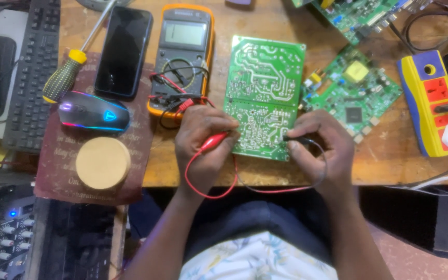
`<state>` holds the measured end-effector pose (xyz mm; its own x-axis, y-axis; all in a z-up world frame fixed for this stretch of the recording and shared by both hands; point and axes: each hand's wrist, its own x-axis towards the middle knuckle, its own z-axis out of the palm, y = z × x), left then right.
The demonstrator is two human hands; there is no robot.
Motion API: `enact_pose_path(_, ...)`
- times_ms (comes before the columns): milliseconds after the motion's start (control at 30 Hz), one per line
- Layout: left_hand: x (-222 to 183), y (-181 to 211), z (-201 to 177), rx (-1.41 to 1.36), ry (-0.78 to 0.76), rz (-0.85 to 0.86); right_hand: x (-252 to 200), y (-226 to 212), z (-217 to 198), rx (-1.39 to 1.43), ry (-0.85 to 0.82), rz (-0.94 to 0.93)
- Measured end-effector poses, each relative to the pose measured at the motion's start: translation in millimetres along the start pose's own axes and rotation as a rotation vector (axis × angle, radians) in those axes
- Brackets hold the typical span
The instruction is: Testing electrical components on a circuit board using a digital multimeter to diagnose issues.
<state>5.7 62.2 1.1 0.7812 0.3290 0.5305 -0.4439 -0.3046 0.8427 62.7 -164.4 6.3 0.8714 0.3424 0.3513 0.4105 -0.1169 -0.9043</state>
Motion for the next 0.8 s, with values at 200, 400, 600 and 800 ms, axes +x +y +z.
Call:
enact_pose_path(200, 0, 0, -1, 0.010, -0.002, -0.007, -1, 9, -2, -0.027, 0.004, -0.027)
enact_pose_path(400, -3, -3, -1, 0.019, 0.019, -0.029, -6, 17, 1, 0.009, 0.030, -0.013)
enact_pose_path(600, 1, 2, 1, 0.040, 0.014, -0.005, -5, 19, -2, 0.010, 0.042, -0.028)
enact_pose_path(800, 1, 0, 1, 0.056, 0.009, 0.004, -3, 14, -3, -0.006, 0.047, -0.008)
